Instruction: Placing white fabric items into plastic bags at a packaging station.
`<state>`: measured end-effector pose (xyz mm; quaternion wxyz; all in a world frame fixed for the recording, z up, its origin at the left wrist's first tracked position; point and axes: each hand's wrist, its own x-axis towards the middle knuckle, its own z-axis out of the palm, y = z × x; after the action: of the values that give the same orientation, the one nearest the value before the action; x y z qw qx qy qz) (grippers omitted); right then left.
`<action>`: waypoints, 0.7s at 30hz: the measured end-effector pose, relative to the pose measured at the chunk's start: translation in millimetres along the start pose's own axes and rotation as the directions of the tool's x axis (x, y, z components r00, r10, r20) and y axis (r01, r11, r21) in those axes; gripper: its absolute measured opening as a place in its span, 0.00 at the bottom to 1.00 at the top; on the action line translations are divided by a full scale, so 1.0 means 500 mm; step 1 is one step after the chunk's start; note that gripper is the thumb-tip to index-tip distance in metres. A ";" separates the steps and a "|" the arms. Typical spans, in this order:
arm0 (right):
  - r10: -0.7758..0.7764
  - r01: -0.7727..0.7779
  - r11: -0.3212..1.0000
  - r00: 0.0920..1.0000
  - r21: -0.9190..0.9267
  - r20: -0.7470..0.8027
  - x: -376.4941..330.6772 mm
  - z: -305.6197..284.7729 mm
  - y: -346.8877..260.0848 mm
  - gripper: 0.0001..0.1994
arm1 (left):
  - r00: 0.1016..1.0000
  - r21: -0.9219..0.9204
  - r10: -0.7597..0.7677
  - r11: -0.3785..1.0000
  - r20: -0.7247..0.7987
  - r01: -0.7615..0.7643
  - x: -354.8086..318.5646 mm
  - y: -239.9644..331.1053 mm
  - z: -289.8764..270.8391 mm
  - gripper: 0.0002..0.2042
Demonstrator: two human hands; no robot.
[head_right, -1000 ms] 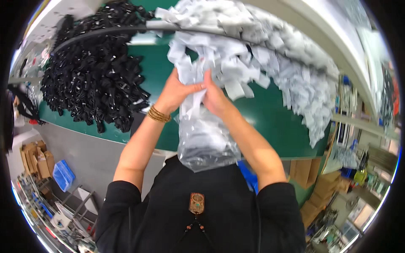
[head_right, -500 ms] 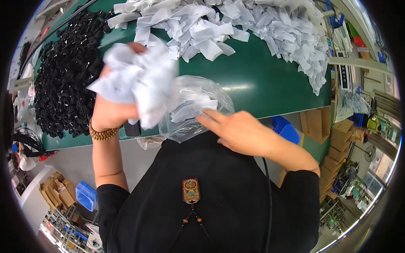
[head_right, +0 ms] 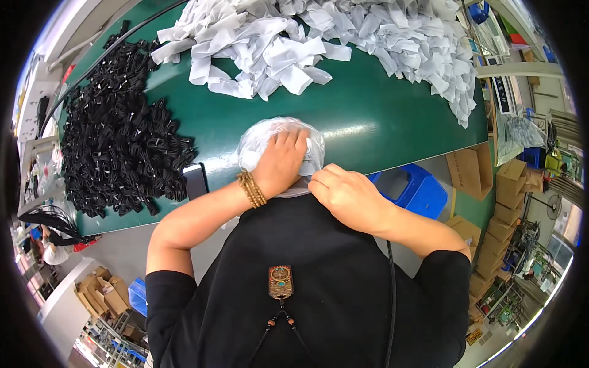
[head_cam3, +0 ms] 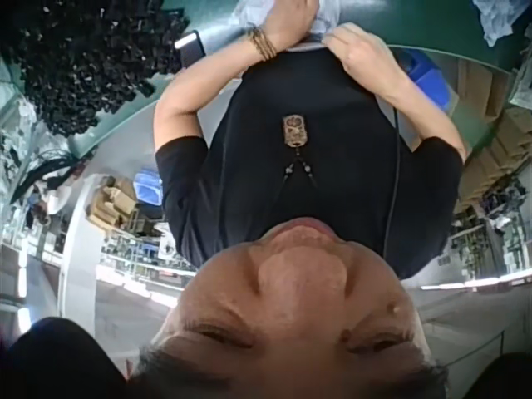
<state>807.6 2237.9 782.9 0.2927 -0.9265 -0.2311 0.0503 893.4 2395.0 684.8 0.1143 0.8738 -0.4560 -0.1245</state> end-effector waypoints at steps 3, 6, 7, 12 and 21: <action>0.036 -0.036 0.999 0.999 0.015 0.007 0.005 -0.009 0.010 0.08 | 0.999 -0.091 -0.026 0.995 0.042 0.030 -0.004 -0.009 -0.036 0.37; 0.048 -0.049 0.999 0.996 0.013 0.081 0.014 -0.019 0.011 0.08 | 0.999 -0.272 -0.003 0.962 -0.044 -0.009 -0.015 -0.031 -0.047 0.38; 0.048 -0.048 0.999 0.988 -0.001 0.147 0.018 -0.023 0.011 0.08 | 0.998 -0.275 0.042 0.960 -0.047 -0.053 -0.020 -0.040 -0.034 0.37; -0.205 0.107 0.970 0.846 0.220 0.492 0.090 -0.038 0.034 0.07 | 0.995 -0.226 0.083 0.972 0.048 -0.070 -0.024 -0.058 -0.021 0.37; -0.032 0.039 0.991 0.998 0.131 -0.052 0.420 0.192 0.364 0.11 | 0.756 -0.939 -0.624 0.102 0.196 0.328 0.014 -0.350 -0.095 0.17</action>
<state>1044.5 2252.5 609.7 0.3596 -0.9019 -0.2363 0.0372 1047.2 2491.2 674.0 0.6125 0.7365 0.0382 -0.2846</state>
